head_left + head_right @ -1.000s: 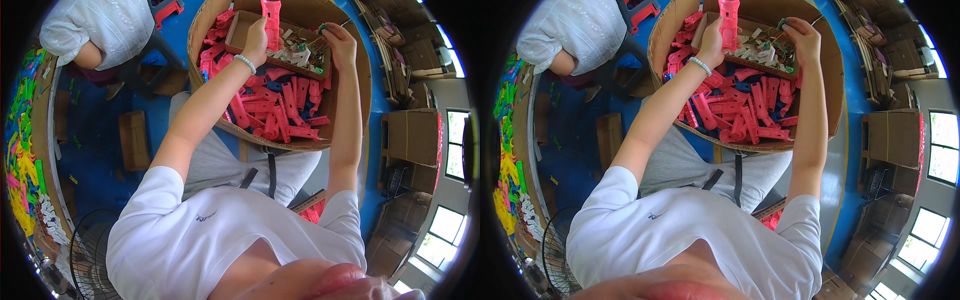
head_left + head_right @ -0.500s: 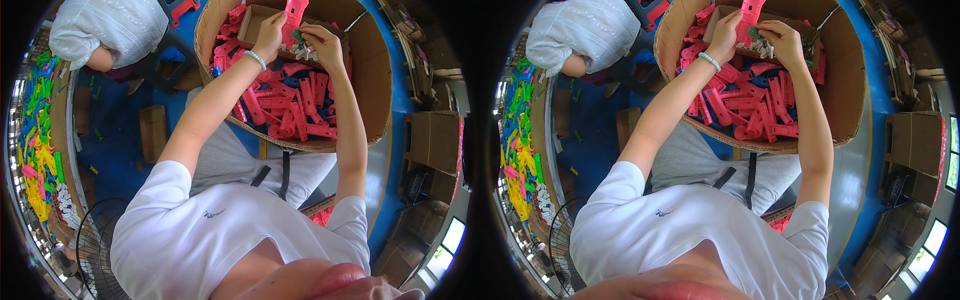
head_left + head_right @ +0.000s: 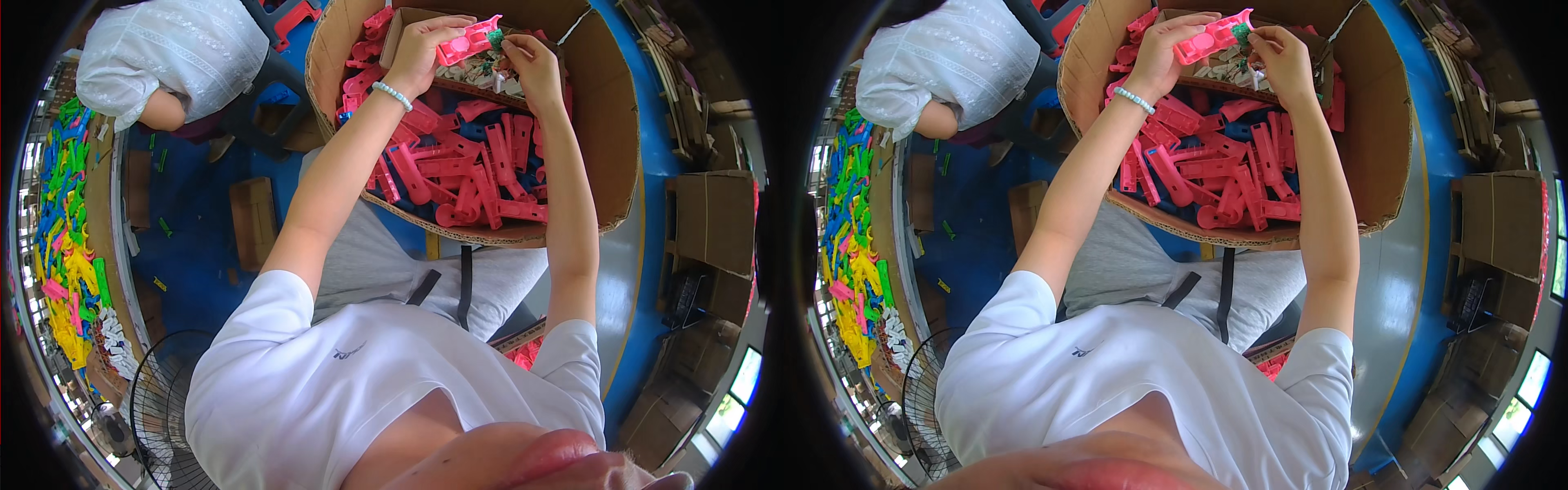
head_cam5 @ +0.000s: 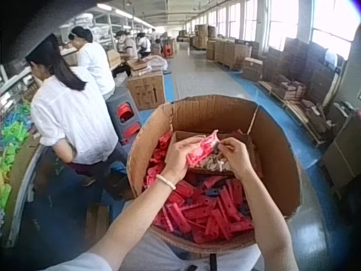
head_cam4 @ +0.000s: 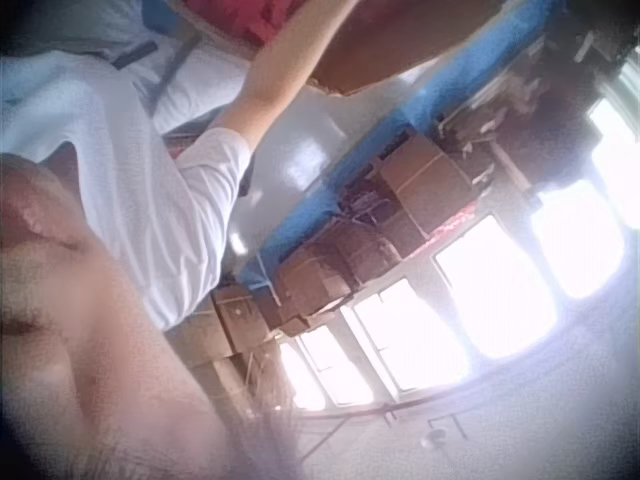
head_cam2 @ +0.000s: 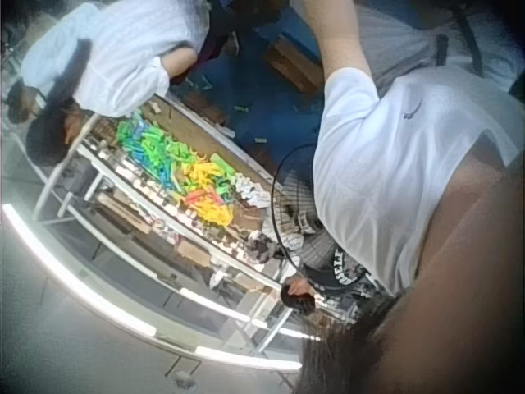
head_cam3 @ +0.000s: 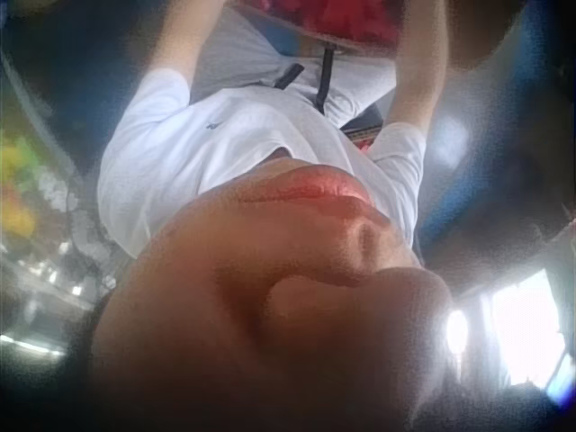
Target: The person assembles small electronic modules into pink plastic shells by hand, taking the modules from a cardboard box and inserting them into the housings.
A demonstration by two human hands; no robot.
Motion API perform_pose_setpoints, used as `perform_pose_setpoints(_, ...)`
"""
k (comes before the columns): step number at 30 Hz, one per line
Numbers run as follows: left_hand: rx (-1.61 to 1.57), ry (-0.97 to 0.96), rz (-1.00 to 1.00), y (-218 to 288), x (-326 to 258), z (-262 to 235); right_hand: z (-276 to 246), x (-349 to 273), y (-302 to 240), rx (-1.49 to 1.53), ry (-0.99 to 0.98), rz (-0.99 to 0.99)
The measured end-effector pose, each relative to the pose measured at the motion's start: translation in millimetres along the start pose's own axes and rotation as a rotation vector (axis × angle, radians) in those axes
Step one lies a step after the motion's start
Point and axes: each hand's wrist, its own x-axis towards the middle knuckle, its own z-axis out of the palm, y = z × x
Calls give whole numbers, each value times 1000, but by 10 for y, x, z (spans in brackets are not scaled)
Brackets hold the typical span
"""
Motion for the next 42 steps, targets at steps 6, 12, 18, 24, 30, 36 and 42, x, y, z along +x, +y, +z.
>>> perform_pose_setpoints(6,-29,-149,76,22,-8,72,40,1,-30,210,5,32)
perform_pose_setpoints(12,176,-125,277,-40,-53,209,-26,-6,-80,607,-39,120)
perform_pose_setpoints(18,243,-155,365,85,-24,324,-72,0,8,586,-107,135)
perform_pose_setpoints(24,181,186,406,-65,33,124,-187,161,20,-35,85,-152)
perform_pose_setpoints(30,268,287,29,-110,35,43,-325,169,-173,-186,282,-494)
perform_pose_setpoints(36,445,338,174,-83,111,26,-381,97,-202,-702,-4,-383)
perform_pose_setpoints(42,-145,210,5,-34,138,4,-244,18,-272,-240,-159,-113)
